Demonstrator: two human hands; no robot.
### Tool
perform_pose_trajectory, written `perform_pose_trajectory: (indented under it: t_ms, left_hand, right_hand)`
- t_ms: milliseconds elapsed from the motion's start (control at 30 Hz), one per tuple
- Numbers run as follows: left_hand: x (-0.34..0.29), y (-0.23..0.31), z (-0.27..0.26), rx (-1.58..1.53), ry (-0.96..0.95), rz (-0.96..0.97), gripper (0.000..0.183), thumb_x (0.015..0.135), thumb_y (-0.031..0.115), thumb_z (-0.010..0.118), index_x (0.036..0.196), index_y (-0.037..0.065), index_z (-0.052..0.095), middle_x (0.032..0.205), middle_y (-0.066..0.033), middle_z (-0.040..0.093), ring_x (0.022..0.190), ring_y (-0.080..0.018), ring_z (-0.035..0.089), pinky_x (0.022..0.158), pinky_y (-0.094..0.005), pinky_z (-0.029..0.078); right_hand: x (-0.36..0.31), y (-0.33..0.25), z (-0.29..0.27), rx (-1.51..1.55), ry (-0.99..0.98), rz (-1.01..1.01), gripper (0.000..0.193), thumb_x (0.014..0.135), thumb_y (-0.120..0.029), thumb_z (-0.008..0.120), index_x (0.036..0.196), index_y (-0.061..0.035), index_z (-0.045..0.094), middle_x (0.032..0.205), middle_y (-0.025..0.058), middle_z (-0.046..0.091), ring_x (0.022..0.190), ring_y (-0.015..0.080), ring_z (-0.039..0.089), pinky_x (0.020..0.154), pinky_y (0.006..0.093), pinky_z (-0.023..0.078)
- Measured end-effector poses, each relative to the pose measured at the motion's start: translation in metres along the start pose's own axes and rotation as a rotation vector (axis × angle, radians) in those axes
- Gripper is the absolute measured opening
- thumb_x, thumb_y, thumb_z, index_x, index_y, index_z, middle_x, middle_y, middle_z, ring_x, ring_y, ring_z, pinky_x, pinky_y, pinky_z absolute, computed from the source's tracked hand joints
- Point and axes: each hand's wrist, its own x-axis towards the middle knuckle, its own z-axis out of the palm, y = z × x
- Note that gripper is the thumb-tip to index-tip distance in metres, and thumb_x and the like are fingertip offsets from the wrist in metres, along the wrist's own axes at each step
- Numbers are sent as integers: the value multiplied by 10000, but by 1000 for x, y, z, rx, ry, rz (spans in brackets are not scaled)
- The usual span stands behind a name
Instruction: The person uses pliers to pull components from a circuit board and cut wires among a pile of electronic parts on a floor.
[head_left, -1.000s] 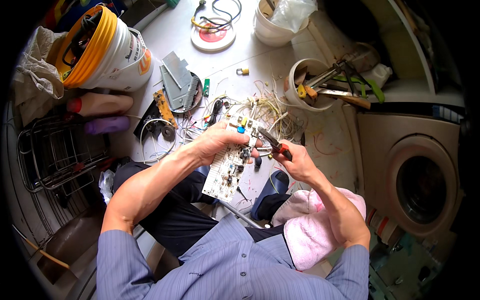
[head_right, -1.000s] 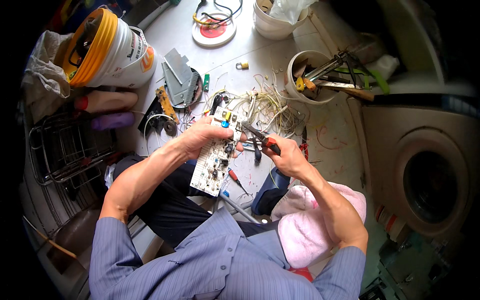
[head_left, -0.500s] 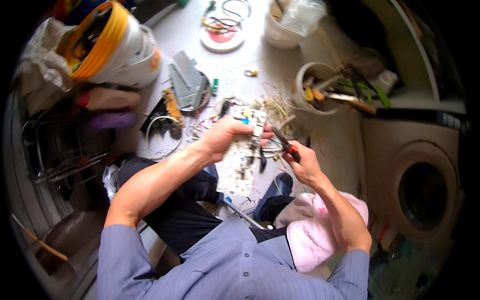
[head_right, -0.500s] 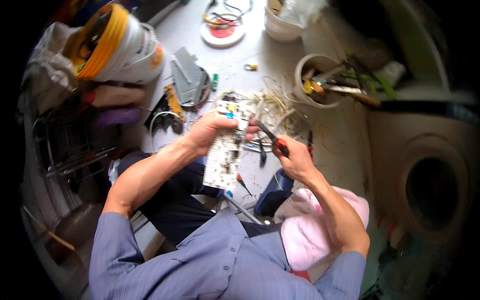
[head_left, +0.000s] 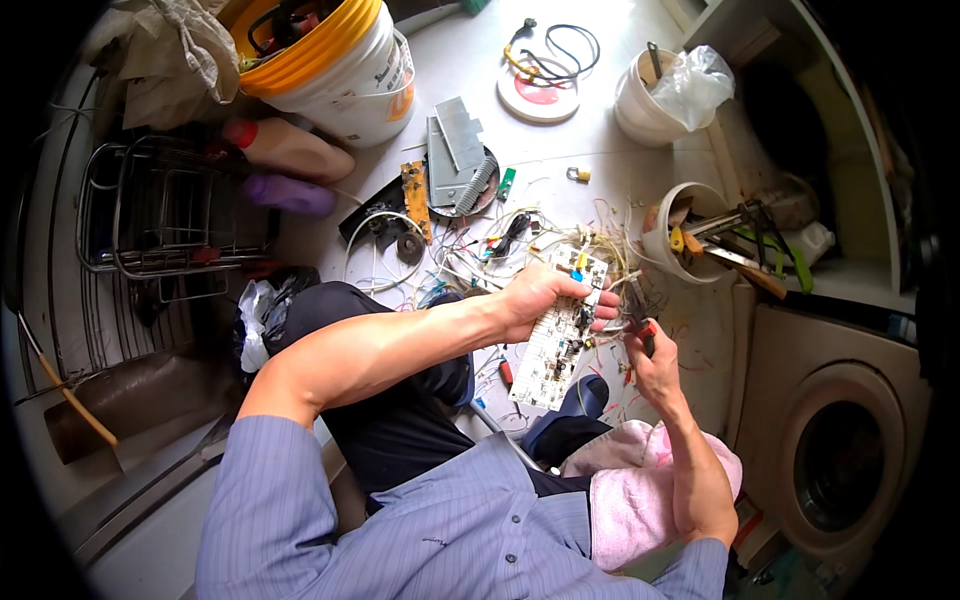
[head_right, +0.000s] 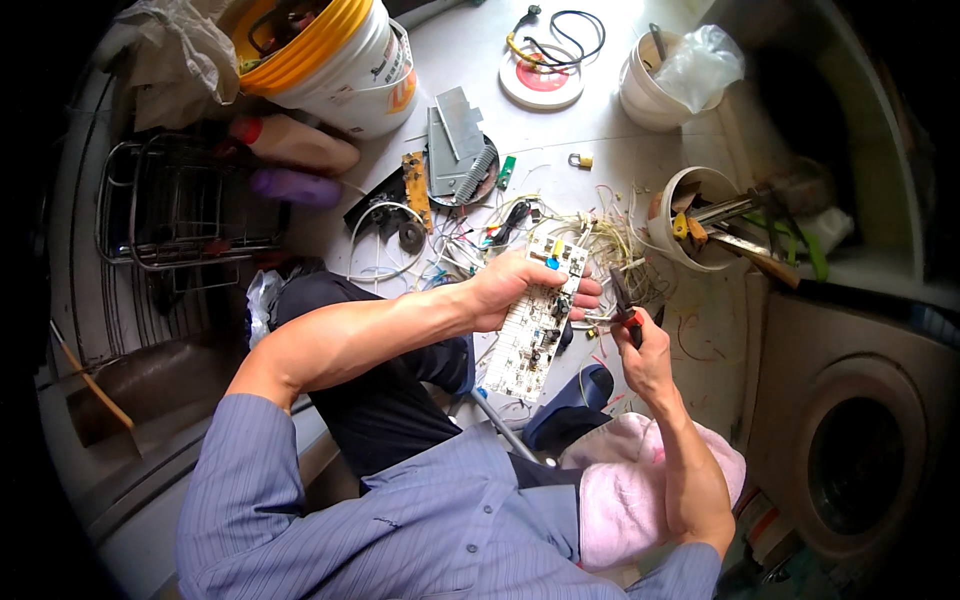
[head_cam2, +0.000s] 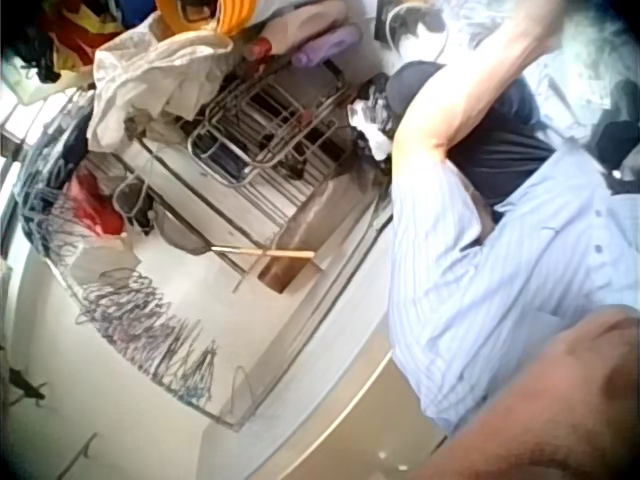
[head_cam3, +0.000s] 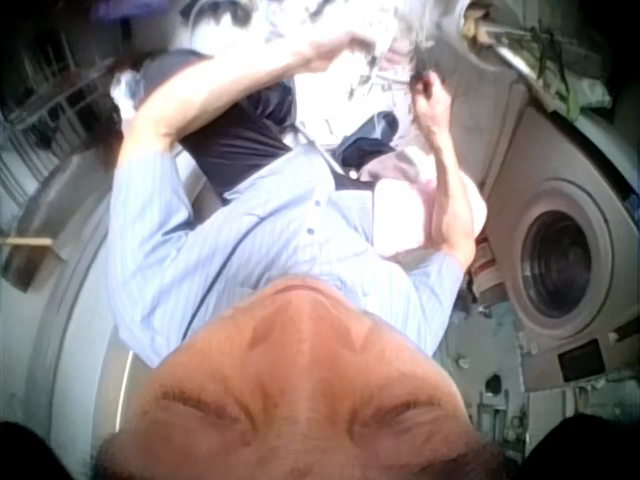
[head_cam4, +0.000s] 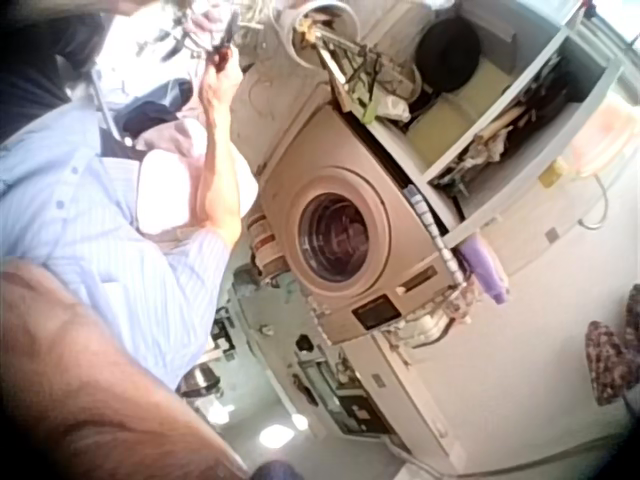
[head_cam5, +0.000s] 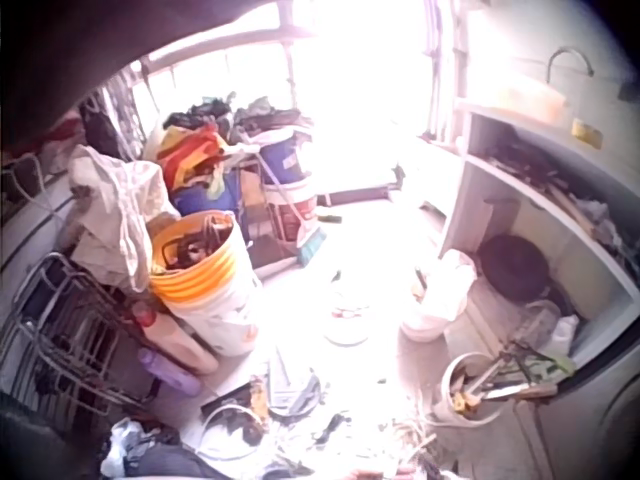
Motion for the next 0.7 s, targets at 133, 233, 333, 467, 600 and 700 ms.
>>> perform_pose_trajectory:
  t_ms: [133,233,333,467,600,700]
  left_hand:
    - [-9,-2,6,54,22,-19,383,987,74,526,1313,-127,507,1260,-281,633,1137,-341,670,986,-435,575]
    - [-8,-7,10,96,-22,-37,376,983,69,529,1310,-115,515,1243,-271,644,1094,-337,690,952,-429,587]
    - [-7,-9,47,154,-107,11,328,944,87,587,1213,-101,579,1149,-251,687,982,-311,721,840,-398,606]
    - [-15,2,93,109,-128,51,201,905,23,591,1002,-146,641,943,-268,699,767,-286,717,671,-402,607]
    - [-23,26,94,244,-138,138,211,870,79,648,959,-110,676,870,-184,722,753,-231,706,690,-349,585]
    - [-29,48,93,445,-53,222,157,846,79,674,897,-70,670,814,-146,715,711,-201,695,639,-327,561]
  right_hand:
    - [6,-4,2,-63,40,-12,91,946,-68,630,1010,-7,609,712,47,566,654,123,488,615,292,441]
    - [11,0,5,-179,51,-47,111,948,-80,624,1025,-1,611,741,57,602,658,138,528,625,296,462]
    - [27,26,23,-101,33,-67,183,945,-117,610,1095,-12,614,812,101,651,697,198,629,641,337,504]
    - [80,7,73,-328,-170,-10,273,938,-252,607,1123,-52,621,867,172,688,772,273,682,669,415,516]
    - [141,-35,145,-555,-238,69,334,901,-330,598,1100,-61,605,869,240,680,859,403,678,747,488,490]
    - [181,-37,186,-610,-249,-97,348,909,-331,582,1052,-17,624,868,271,679,876,460,655,775,520,486]
